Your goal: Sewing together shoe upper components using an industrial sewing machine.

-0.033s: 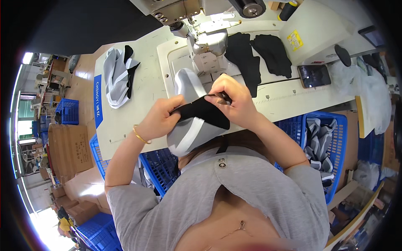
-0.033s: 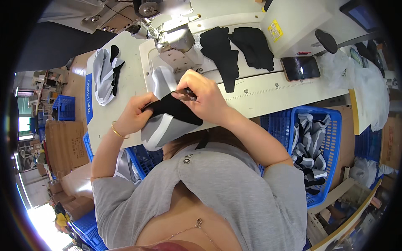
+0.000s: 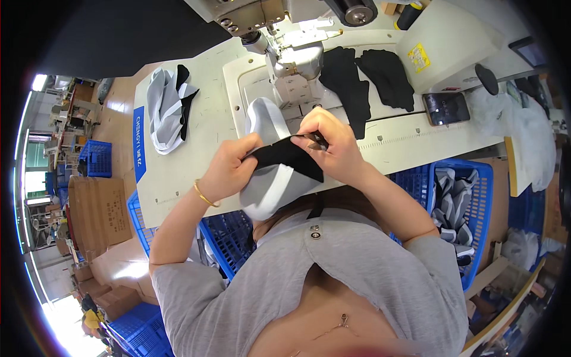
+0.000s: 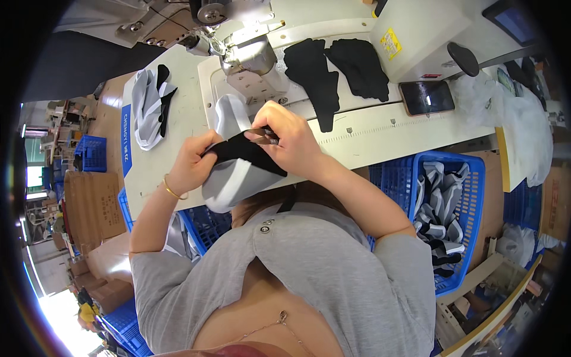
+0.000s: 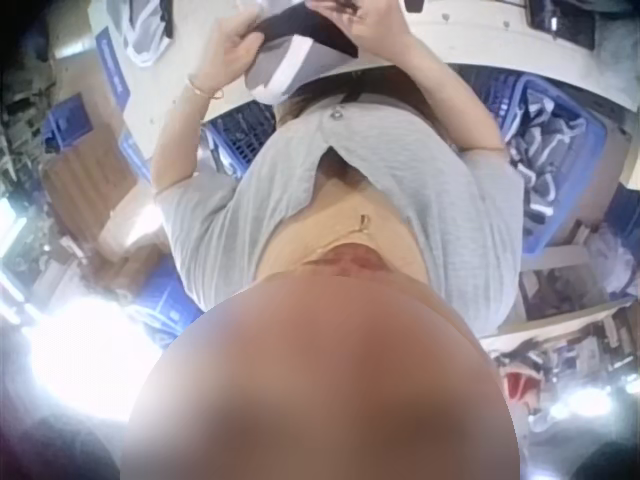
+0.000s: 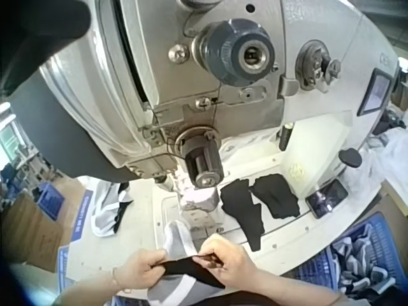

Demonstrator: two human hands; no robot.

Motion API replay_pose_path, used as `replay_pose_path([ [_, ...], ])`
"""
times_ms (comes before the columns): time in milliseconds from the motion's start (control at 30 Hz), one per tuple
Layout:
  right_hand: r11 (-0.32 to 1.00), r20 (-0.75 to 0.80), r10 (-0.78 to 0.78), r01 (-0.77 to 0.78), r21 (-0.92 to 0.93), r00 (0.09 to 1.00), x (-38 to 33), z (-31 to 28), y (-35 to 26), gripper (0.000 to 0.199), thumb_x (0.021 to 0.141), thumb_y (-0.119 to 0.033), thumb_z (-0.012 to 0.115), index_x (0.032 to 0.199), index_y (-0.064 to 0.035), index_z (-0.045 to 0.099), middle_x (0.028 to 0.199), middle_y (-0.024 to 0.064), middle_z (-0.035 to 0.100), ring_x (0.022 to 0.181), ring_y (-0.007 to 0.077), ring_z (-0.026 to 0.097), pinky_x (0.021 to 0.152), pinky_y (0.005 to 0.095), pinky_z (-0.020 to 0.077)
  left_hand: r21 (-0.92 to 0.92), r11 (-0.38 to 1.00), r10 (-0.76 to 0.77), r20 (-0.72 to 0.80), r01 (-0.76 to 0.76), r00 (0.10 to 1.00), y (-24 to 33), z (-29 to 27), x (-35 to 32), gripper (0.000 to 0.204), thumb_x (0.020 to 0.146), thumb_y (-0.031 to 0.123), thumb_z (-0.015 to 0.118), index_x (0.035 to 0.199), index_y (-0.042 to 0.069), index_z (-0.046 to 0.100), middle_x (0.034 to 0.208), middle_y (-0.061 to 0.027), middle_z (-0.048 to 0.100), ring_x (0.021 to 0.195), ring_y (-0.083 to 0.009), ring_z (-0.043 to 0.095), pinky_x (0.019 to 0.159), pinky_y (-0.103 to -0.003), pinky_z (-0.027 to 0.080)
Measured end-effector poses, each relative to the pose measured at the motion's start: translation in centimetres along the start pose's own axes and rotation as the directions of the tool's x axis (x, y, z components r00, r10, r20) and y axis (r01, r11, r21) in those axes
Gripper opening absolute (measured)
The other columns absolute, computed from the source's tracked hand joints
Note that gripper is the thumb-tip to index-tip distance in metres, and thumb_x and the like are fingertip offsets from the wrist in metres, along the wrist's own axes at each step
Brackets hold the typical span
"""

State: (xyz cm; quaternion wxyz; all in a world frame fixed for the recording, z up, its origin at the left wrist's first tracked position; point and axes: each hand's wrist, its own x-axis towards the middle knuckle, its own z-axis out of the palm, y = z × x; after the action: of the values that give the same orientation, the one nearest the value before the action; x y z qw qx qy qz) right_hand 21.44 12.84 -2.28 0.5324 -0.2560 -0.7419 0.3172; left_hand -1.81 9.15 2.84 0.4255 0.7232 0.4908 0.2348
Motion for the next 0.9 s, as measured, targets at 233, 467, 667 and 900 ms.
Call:
replay_pose_path([
  [233,0.974,-0.183,0.172,-0.194,-0.114,0.968,-2.2,1.6,0.1,0.021,0.086,-0.008,0.072,0.089,-0.0019,0.052,0.062,0.0094,0.058,0.05,0.0227,0.057,0.047,0.0321,0.042,-0.172,0.979,-0.143,-0.182,0.112,0.973,2.0,1.2,1.2,0.014,0.088,0.012,0.068,0.094,0.0,0.066,0.077,0.0025,0.063,0.073,-0.004,0.054,0.066,-0.024,0.047],
  [467,0.893,-0.114,0.445,-0.45,-0.017,0.888,-3.2,1.8,-0.4,0.019,0.088,-0.007,0.07,0.092,-0.0023,0.052,0.065,0.0098,0.062,0.056,0.0166,0.062,0.052,0.0294,0.0469,0.012,1.0,-0.004,-0.37,0.009,0.929,1.8,3.3,1.6,0.013,0.091,0.012,0.065,0.09,0.001,0.058,0.067,-0.0071,0.058,0.063,-0.0085,0.048,0.058,-0.028,0.042],
  [667,0.948,-0.041,0.177,-0.181,-0.26,0.983,-0.5,-3.6,2.8,0.017,0.086,-0.016,0.071,0.095,-0.0048,0.063,0.083,0.0091,0.065,0.071,0.0227,0.063,0.065,0.0334,0.0507,0.122,0.992,0.031,-0.493,0.033,0.87,0.3,3.8,2.2,0.015,0.093,0.011,0.061,0.087,0.001,0.053,0.06,-0.012,0.045,0.054,-0.0151,0.039,0.051,-0.031,0.036],
  [900,0.697,0.101,0.27,-0.122,-0.707,0.958,3.8,-11.5,7.5,0.022,0.079,-0.011,0.071,0.099,-0.0046,0.066,0.089,0.0075,0.062,0.087,0.0258,0.06,0.079,0.0351,0.0478,0.038,0.999,0.01,-0.49,0.01,0.872,0.7,3.5,2.4,0.011,0.086,0.011,0.065,0.084,0.0,0.06,0.061,-0.0108,0.054,0.054,-0.0137,0.045,0.052,-0.031,0.041],
])
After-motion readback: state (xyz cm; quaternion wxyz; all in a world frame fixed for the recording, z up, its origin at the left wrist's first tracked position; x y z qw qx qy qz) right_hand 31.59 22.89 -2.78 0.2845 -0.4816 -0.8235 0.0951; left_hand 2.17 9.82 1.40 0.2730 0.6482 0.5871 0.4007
